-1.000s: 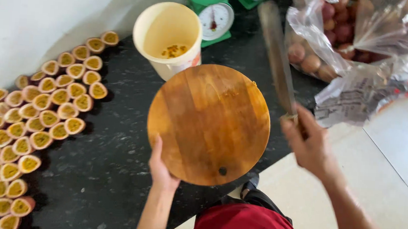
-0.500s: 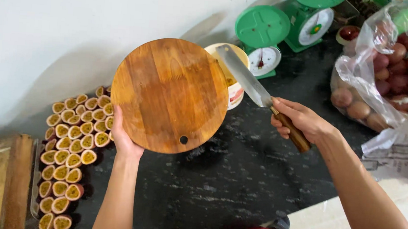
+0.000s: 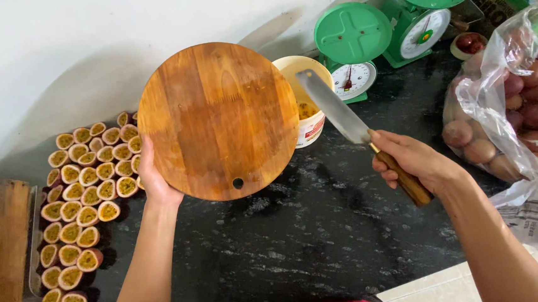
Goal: The recorder is slicing passion fruits in half on a wooden cutting board and arranging the halves on a countertop.
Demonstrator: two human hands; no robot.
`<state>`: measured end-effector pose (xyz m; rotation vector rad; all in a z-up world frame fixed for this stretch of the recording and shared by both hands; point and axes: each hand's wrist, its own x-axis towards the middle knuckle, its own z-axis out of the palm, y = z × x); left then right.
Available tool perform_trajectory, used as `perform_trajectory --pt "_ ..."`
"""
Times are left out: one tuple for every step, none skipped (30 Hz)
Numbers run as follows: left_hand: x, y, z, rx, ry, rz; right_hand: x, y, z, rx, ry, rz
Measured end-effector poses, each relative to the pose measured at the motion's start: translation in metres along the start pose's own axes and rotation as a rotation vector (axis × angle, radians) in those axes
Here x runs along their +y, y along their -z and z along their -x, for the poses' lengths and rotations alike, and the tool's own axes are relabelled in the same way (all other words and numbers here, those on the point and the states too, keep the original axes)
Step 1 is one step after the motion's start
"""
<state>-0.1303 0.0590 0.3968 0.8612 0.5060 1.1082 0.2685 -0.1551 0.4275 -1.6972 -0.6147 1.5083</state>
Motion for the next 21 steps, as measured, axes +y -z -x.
perform_trajectory --pt "0.0 0.001 0.0 0.007 0.001 0.002 0.001 0.002 -0.002 -0.02 0.033 -0.008" --pt "0.0 0.002 0.001 0.014 0.002 0.005 0.003 0.003 -0.004 -0.039 0.067 -0.016" --pt "0.0 0.003 0.003 0.009 0.002 0.004 0.002 0.001 -0.003 -0.035 0.069 -0.019" --pt "0.0 0.003 0.006 0.022 0.007 0.011 0.001 -0.001 -0.002 -0.038 0.063 -0.016" --pt "0.001 0.003 0.008 0.035 0.01 0.018 -0.001 -0.003 -0.002 -0.041 0.057 -0.011" --pt "0.001 0.003 0.011 0.029 0.009 0.018 0.002 0.0 -0.003 -0.038 0.062 -0.013" --pt "0.001 0.004 0.015 0.052 0.011 0.028 0.005 0.002 -0.006 -0.048 0.068 -0.002" --pt "0.002 0.005 0.018 0.075 0.012 0.039 0.007 0.003 -0.008 -0.059 0.074 0.009" --pt "0.001 0.008 0.022 0.073 0.012 0.04 0.008 0.004 -0.006 -0.057 0.075 0.008" --pt "0.001 0.012 0.025 0.084 0.009 0.056 0.009 0.005 -0.004 -0.042 0.062 0.038" --pt "-0.001 0.015 0.029 0.095 0.007 0.073 0.009 0.007 -0.001 -0.024 0.049 0.068" --pt "-0.002 0.019 0.034 0.093 0.009 0.076 0.011 0.008 0.002 -0.021 0.048 0.069" --pt "-0.003 0.021 0.039 0.1 0.011 0.092 0.013 0.01 0.006 0.004 0.018 0.096" --pt "-0.004 0.024 0.044 0.107 0.014 0.109 0.015 0.013 0.01 0.029 -0.012 0.123" --pt "-0.005 0.026 0.053 0.104 0.017 0.112 0.019 0.019 0.02 0.034 -0.013 0.122" --pt "-0.005 0.027 0.062 0.137 0.024 0.105 0.024 0.025 0.031 0.034 -0.036 0.103" --pt "-0.005 0.028 0.071 0.17 0.031 0.097 0.028 0.03 0.041 0.032 -0.06 0.084" --pt "-0.007 0.028 0.082 0.168 0.034 0.099 0.037 0.039 0.047 0.036 -0.061 0.083" --pt "-0.008 0.027 0.093 0.209 0.036 0.059 0.046 0.047 0.054 0.087 -0.093 0.119" --pt "-0.01 0.025 0.104 0.25 0.039 0.018 0.056 0.057 0.062 0.138 -0.125 0.155" --pt "-0.019 0.054 0.149 0.227 0.054 0.022 0.078 0.058 0.049 0.162 -0.126 0.14"
